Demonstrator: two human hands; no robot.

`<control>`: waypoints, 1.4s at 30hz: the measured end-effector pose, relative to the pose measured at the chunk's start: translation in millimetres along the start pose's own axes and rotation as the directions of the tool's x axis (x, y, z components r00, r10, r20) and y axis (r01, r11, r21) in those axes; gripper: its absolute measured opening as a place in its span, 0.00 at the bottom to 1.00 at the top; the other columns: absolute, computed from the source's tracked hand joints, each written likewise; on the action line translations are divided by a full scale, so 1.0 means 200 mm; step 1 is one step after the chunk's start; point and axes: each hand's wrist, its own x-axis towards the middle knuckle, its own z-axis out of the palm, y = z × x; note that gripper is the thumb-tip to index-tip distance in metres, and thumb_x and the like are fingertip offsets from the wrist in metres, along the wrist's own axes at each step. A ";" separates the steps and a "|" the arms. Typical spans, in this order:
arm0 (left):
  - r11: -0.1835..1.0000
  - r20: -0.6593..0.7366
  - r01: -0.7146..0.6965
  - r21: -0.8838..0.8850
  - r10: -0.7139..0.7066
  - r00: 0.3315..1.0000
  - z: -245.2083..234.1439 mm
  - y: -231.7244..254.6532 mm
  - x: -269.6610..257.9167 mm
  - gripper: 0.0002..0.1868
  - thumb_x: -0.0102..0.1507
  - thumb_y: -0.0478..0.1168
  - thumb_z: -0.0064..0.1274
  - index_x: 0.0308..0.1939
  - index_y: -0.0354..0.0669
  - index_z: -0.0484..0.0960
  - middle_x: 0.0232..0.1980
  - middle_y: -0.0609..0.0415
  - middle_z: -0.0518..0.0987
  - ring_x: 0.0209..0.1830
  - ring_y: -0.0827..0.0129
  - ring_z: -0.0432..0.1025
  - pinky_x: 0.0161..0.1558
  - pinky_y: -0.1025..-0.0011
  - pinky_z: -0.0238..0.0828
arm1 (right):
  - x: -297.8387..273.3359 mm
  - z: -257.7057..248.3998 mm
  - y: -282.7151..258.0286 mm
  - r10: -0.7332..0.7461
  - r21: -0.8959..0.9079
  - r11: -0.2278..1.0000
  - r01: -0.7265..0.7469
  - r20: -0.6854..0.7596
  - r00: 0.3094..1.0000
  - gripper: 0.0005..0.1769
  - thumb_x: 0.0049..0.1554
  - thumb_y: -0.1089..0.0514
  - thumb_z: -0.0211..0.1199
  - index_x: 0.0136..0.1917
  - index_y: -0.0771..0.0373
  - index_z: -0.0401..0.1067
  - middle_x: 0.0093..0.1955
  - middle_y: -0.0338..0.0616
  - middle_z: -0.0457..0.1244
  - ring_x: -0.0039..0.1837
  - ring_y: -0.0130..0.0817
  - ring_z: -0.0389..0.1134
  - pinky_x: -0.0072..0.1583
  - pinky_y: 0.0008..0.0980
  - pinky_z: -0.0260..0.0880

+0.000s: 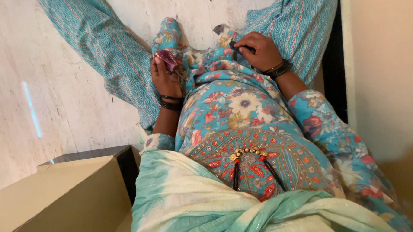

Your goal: The person sits on the floor and peels small purple eggplants and potatoes using a small knife. They hold the vegetables in one hand and carefully remove the skin with the other, placing the peeled items on the floor.

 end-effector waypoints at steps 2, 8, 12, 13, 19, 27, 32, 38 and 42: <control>1.000 -0.025 0.021 -0.007 -0.022 0.999 0.00 0.00 0.01 0.19 0.73 0.50 0.47 0.58 0.37 0.73 0.52 0.48 0.80 0.41 0.61 0.78 0.43 0.63 0.80 | 0.00 0.01 0.01 -0.004 0.003 1.000 0.004 -0.007 1.000 0.08 0.62 0.64 0.67 0.55 0.59 0.80 0.54 0.45 0.70 0.46 0.36 0.71 0.45 0.33 0.71; 0.999 -0.004 0.033 -0.032 -0.033 0.999 -0.01 -0.03 0.03 0.19 0.73 0.50 0.47 0.56 0.37 0.74 0.49 0.48 0.80 0.41 0.60 0.79 0.43 0.64 0.80 | 0.02 0.01 0.01 -0.010 -0.005 1.000 0.010 -0.017 1.000 0.08 0.62 0.64 0.68 0.56 0.60 0.80 0.55 0.45 0.70 0.44 0.35 0.70 0.45 0.33 0.71; 0.997 -0.051 0.061 -0.053 -0.064 0.997 -0.01 -0.08 0.08 0.18 0.73 0.50 0.49 0.54 0.39 0.76 0.43 0.51 0.80 0.36 0.63 0.77 0.37 0.66 0.78 | 0.03 0.01 -0.02 -0.019 0.004 1.000 0.019 -0.027 0.999 0.08 0.61 0.65 0.68 0.55 0.61 0.80 0.54 0.46 0.69 0.44 0.35 0.70 0.46 0.33 0.71; 0.992 -0.066 0.119 -0.038 -0.122 0.990 -0.01 -0.08 0.09 0.17 0.72 0.51 0.50 0.53 0.41 0.76 0.42 0.52 0.80 0.36 0.63 0.78 0.35 0.67 0.77 | 0.03 0.01 -0.03 -0.024 0.001 1.000 0.024 -0.041 0.999 0.09 0.61 0.65 0.68 0.55 0.61 0.80 0.54 0.46 0.69 0.45 0.35 0.71 0.47 0.33 0.72; 0.948 -0.085 0.317 -0.023 -0.317 0.945 0.00 -0.13 0.18 0.17 0.70 0.54 0.51 0.46 0.45 0.76 0.39 0.54 0.81 0.34 0.66 0.79 0.33 0.69 0.77 | 0.10 0.04 -0.10 -0.099 -0.016 0.995 0.098 -0.080 0.992 0.09 0.60 0.66 0.68 0.55 0.61 0.79 0.54 0.46 0.69 0.50 0.40 0.72 0.50 0.35 0.72; 0.895 -0.032 0.443 0.041 -0.442 0.896 0.09 -0.19 0.20 0.12 0.70 0.54 0.53 0.43 0.53 0.74 0.32 0.60 0.76 0.25 0.72 0.72 0.25 0.74 0.67 | 0.16 0.09 -0.13 -0.148 -0.045 0.989 0.144 -0.107 0.983 0.08 0.60 0.68 0.66 0.54 0.64 0.78 0.53 0.48 0.69 0.52 0.43 0.73 0.51 0.36 0.73; 0.882 -0.009 0.470 0.036 -0.470 0.882 0.13 -0.13 0.16 0.13 0.69 0.54 0.51 0.47 0.50 0.77 0.37 0.60 0.79 0.31 0.72 0.75 0.31 0.73 0.71 | 0.16 0.04 -0.19 -0.167 -0.014 0.986 0.167 -0.129 0.978 0.09 0.60 0.69 0.66 0.55 0.65 0.78 0.54 0.49 0.70 0.51 0.40 0.73 0.49 0.35 0.73; 0.886 0.078 0.464 0.005 -0.463 0.883 0.28 -0.10 0.13 0.15 0.69 0.53 0.52 0.47 0.47 0.79 0.37 0.58 0.80 0.32 0.71 0.75 0.32 0.71 0.71 | 0.20 0.01 -0.33 0.307 0.504 0.831 -0.234 -0.066 0.949 0.09 0.62 0.67 0.63 0.56 0.64 0.77 0.52 0.42 0.69 0.50 0.26 0.73 0.45 0.28 0.77; 0.867 0.138 0.496 -0.042 -0.487 0.863 0.35 -0.12 0.09 0.15 0.70 0.52 0.51 0.47 0.45 0.80 0.39 0.58 0.81 0.34 0.71 0.74 0.34 0.70 0.72 | 0.21 0.08 -0.40 0.210 0.506 0.850 -0.148 -0.068 0.975 0.08 0.65 0.69 0.64 0.58 0.66 0.78 0.56 0.44 0.68 0.52 0.25 0.69 0.53 0.26 0.71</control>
